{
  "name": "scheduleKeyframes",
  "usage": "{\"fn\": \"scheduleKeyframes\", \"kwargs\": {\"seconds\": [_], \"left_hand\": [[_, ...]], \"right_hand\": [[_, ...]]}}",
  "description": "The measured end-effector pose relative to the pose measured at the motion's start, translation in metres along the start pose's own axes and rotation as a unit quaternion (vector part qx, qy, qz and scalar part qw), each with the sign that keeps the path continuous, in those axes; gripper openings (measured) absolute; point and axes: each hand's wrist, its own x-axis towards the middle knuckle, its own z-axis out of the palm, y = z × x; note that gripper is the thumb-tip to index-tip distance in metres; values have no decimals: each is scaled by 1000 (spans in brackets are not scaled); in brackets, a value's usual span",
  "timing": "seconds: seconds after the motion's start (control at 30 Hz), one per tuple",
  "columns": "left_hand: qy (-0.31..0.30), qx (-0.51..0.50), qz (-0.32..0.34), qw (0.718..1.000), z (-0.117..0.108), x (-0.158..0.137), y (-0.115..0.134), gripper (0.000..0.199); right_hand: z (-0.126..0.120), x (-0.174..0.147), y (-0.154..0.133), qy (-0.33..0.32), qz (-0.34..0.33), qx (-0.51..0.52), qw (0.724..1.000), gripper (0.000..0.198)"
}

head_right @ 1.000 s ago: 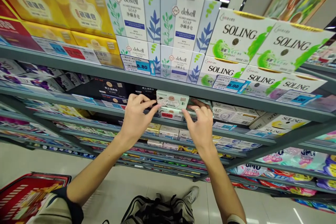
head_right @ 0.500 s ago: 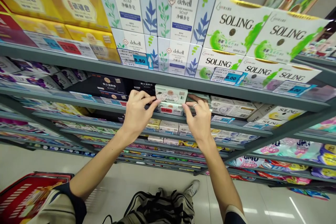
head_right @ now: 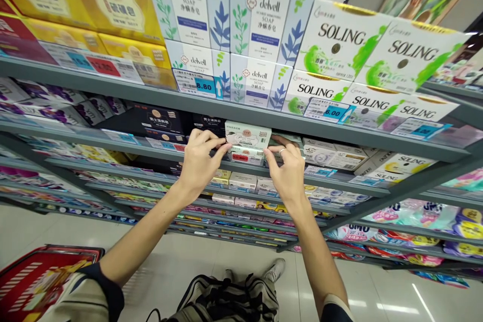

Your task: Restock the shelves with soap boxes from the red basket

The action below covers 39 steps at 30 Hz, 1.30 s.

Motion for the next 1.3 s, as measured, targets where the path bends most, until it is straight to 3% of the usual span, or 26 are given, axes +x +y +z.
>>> {"fn": "scheduleKeyframes", "kwargs": {"seconds": [0.1, 0.2, 0.3, 0.4, 0.57, 0.87, 1.1, 1.2, 1.3], "left_hand": [[2, 7, 4, 1000, -6, -3, 2, 12], [53, 25, 18, 998, -17, -10, 6, 18], [93, 3, 29, 995, -23, -21, 8, 11], [67, -32, 37, 997, -18, -28, 8, 9], [1, -46, 79, 996, 0, -27, 4, 14], [-43, -28, 87, 995, 2, -20, 0, 12], [-59, 34, 93, 993, 5, -22, 5, 19], [-27, -6, 79, 996, 2, -22, 7, 17], [36, -54, 12, 998, -6, -19, 6, 10]], "right_hand": [[-2, -1, -2, 7, -12, -9, 1000, 11], [-7, -4, -7, 50, -27, -12, 998, 13], [-10, -12, -10, 97, -60, -4, 993, 17], [-6, -22, -8, 58, -100, -9, 993, 18], [4, -30, 1, -18, -86, -92, 992, 20], [4, -26, 2, -61, -95, -143, 983, 19], [8, -26, -2, -36, -129, -216, 967, 21], [6, -27, -4, -28, -106, -164, 980, 21], [2, -25, -6, 13, -33, -89, 995, 23]]}}
